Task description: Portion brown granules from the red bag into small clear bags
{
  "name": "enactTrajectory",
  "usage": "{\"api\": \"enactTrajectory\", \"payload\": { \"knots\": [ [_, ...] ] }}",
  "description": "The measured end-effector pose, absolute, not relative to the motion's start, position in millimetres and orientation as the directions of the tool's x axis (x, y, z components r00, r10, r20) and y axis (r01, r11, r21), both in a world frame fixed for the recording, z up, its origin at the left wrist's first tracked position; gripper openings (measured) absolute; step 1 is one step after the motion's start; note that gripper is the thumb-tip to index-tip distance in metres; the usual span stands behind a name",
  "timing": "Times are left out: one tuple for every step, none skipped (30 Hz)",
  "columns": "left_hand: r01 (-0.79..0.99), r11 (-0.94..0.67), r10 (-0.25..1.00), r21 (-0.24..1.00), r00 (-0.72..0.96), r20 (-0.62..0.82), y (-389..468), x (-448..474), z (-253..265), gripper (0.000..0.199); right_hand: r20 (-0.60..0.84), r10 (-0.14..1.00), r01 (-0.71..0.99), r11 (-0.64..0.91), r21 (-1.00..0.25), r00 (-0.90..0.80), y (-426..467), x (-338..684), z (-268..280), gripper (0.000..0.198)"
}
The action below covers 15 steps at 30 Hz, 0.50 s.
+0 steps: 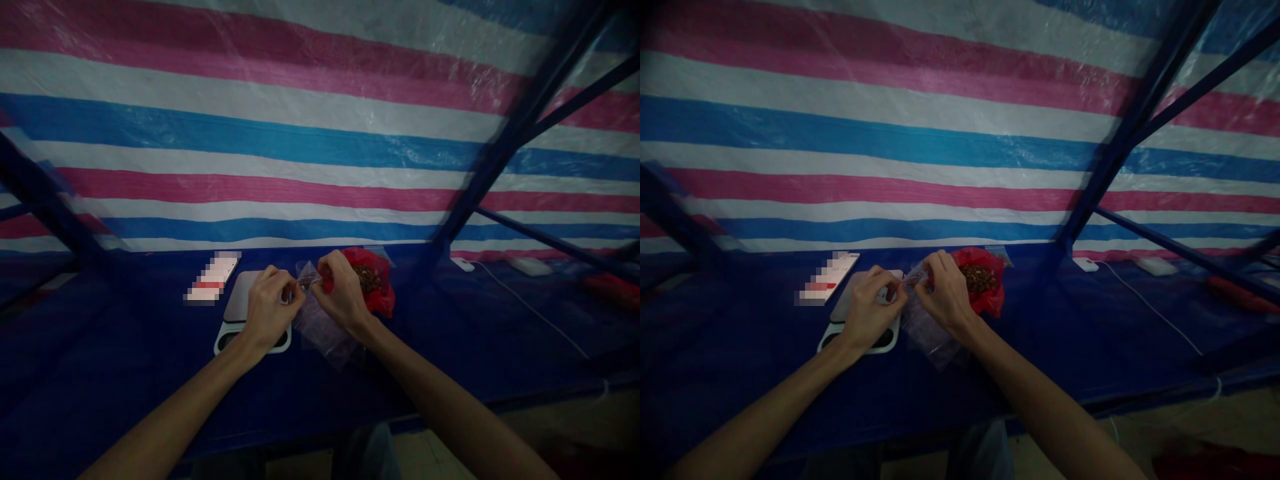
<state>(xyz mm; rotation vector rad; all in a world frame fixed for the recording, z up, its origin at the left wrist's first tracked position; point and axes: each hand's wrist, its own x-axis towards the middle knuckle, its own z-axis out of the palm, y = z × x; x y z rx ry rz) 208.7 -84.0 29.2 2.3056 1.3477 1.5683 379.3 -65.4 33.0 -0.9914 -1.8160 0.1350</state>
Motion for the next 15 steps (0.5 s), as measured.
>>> {"api": "enactTrajectory", "payload": {
  "knots": [
    [0.578,-0.603,0.709,0.550,0.072,0.702,-83.5,208.1,30.1,0.019,0.694,0.709,0.488,0.653,-0.579,-0.124,-64.2,379.8,32.4,0.018],
    [0.511,-0.581,0.753,0.634,0.041,0.657,-82.3,207.0,30.9,0.017,0.655,0.750,0.397,0.632,-0.666,-0.095,-62.5,380.5,31.9,0.018],
    [0.429,-0.550,0.798,0.716,0.017,0.603,-80.5,205.3,31.6,0.015,0.603,0.795,0.295,0.592,-0.750,-0.062,-60.4,381.2,31.4,0.020],
    [0.342,-0.514,0.837,0.787,-0.002,0.547,-78.4,203.5,31.9,0.015,0.538,0.842,0.187,0.534,-0.825,-0.033,-58.1,381.8,30.7,0.025],
    [0.264,-0.476,0.867,0.839,-0.018,0.498,-76.0,201.7,31.8,0.016,0.461,0.887,0.082,0.461,-0.884,-0.018,-55.6,382.1,29.8,0.032],
    [0.202,-0.442,0.889,0.874,-0.033,0.457,-73.6,200.0,31.3,0.018,0.377,0.926,-0.017,0.376,-0.926,-0.026,-53.2,382.1,28.4,0.037],
    [0.159,-0.418,0.902,0.894,-0.046,0.430,-71.5,198.6,30.5,0.020,0.294,0.954,-0.105,0.287,-0.952,-0.054,-51.0,381.8,26.5,0.038],
    [0.128,-0.402,0.910,0.907,-0.052,0.411,-69.6,197.5,29.5,0.022,0.217,0.972,-0.179,0.198,-0.964,-0.094,-49.1,381.2,24.3,0.038],
    [0.104,-0.386,0.919,0.917,-0.049,0.392,-68.1,196.7,28.6,0.023,0.158,0.979,-0.237,0.123,-0.964,-0.133,-47.4,380.8,21.9,0.037],
    [0.087,-0.366,0.928,0.927,-0.039,0.370,-66.9,196.2,28.1,0.024,0.120,0.980,-0.277,0.072,-0.958,-0.158,-46.0,380.6,19.6,0.037],
    [0.075,-0.343,0.938,0.936,-0.025,0.346,-66.2,195.8,28.2,0.025,0.103,0.981,-0.303,0.050,-0.952,-0.164,-44.8,380.8,17.7,0.037],
    [0.071,-0.316,0.948,0.946,-0.008,0.318,-65.7,195.6,28.8,0.027,0.103,0.983,-0.315,0.051,-0.948,-0.153,-43.6,381.7,16.2,0.037],
    [0.072,-0.286,0.958,0.955,0.010,0.286,-65.6,195.5,29.9,0.028,0.111,0.985,-0.318,0.064,-0.946,-0.134,-42.4,383.2,15.3,0.037],
    [0.075,-0.255,0.967,0.964,0.030,0.254,-65.8,195.5,31.3,0.029,0.120,0.986,-0.316,0.078,-0.946,-0.117,-41.1,385.0,15.0,0.037],
    [0.074,-0.227,0.973,0.971,0.053,0.223,-66.2,195.8,32.9,0.029,0.126,0.987,-0.316,0.088,-0.945,-0.103,-39.9,387.0,15.0,0.037]
  ]
}}
